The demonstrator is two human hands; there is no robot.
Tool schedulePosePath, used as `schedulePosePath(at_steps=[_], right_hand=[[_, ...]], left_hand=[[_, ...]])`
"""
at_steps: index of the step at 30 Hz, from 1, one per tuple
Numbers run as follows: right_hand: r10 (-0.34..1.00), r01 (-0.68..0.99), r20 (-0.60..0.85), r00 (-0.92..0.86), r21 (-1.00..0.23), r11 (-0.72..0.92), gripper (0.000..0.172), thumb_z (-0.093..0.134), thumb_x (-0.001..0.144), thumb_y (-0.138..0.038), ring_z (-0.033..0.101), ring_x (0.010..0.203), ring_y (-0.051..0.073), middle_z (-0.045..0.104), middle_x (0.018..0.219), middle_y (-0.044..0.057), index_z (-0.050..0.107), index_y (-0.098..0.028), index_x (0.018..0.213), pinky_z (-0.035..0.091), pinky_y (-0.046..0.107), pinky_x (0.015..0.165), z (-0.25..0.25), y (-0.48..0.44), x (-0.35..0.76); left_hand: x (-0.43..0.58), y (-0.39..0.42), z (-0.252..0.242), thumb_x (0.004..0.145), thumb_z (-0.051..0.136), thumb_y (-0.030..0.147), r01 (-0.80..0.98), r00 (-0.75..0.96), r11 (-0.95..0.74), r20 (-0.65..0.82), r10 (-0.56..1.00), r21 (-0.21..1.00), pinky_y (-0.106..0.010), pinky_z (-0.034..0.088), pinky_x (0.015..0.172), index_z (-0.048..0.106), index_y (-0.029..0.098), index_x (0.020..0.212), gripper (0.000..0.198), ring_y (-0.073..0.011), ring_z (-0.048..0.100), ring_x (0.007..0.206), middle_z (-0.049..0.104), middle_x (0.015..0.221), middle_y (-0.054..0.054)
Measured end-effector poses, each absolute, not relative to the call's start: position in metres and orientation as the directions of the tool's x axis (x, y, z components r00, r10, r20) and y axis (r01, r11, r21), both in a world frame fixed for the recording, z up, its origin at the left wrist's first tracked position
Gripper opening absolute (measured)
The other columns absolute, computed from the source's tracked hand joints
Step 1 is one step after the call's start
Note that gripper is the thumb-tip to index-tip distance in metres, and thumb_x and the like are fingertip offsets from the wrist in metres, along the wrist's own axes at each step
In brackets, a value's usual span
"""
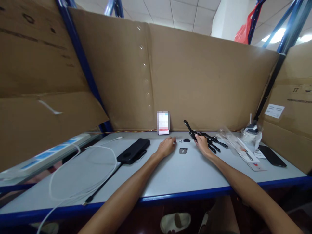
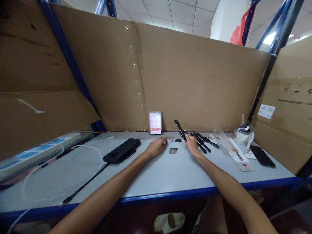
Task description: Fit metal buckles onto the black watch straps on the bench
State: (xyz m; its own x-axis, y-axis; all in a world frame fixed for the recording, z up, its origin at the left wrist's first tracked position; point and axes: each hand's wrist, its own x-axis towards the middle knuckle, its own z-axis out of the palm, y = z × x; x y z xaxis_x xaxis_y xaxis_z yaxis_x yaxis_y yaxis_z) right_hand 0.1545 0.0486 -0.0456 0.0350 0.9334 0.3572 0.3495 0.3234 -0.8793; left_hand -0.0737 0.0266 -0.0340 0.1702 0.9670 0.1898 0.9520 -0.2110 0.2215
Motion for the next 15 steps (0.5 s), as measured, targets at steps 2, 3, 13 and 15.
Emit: schedulePosePath(at_steps=[2,3,13,15], right_hand=[[0.937,0.348,0.349,0.034,-0.882,0.316,0.057,0.039,0.089,-0.065,0.047,0.048,0.017,0.047,0.045,0.0,0.054,-0.021,0.056,0.034,0.028,0.054,-0.0456,0.0479,0.1543],[0.938,0.345,0.344,0.032,-0.885,0.312,0.057,0.039,0.089,-0.065,0.046,0.048,0.016,0.047,0.045,-0.001,0.053,-0.021,0.056,0.033,0.028,0.054,-0.0456,0.0476,0.1542],[0.937,0.365,0.349,0.016,-0.875,0.319,0.054,0.038,0.091,-0.06,0.049,0.05,0.016,0.05,0.048,0.0,0.053,-0.02,0.057,0.035,0.028,0.056,-0.046,0.0475,0.1528],[0.936,0.371,0.352,0.013,-0.871,0.322,0.053,0.038,0.091,-0.058,0.049,0.051,0.016,0.05,0.049,0.0,0.054,-0.02,0.058,0.035,0.028,0.057,-0.046,0.047,0.1528]], left_hand=[[-0.074,0.0276,-0.0341,0.095,0.046,0.019,0.952,0.155,-0.197,0.189,0.97,0.233,-0.035,0.047,0.082,0.064,0.019,0.11,0.024,-0.028,0.064,0.105,0.066,0.116,-0.015],[-0.0738,0.0276,-0.034,0.095,0.045,0.019,0.954,0.146,-0.188,0.184,0.972,0.232,-0.035,0.047,0.082,0.064,0.018,0.109,0.023,-0.0282,0.065,0.104,0.067,0.116,-0.016],[-0.0743,0.0244,-0.034,0.095,0.045,0.021,0.958,0.187,-0.219,0.174,0.967,0.184,-0.037,0.047,0.085,0.054,0.019,0.13,0.037,-0.03,0.062,0.112,0.064,0.123,-0.016],[-0.076,0.027,-0.0346,0.096,0.044,0.021,0.957,0.197,-0.225,0.16,0.967,0.182,-0.036,0.047,0.084,0.058,0.022,0.126,0.034,-0.0285,0.063,0.11,0.064,0.122,-0.014]])
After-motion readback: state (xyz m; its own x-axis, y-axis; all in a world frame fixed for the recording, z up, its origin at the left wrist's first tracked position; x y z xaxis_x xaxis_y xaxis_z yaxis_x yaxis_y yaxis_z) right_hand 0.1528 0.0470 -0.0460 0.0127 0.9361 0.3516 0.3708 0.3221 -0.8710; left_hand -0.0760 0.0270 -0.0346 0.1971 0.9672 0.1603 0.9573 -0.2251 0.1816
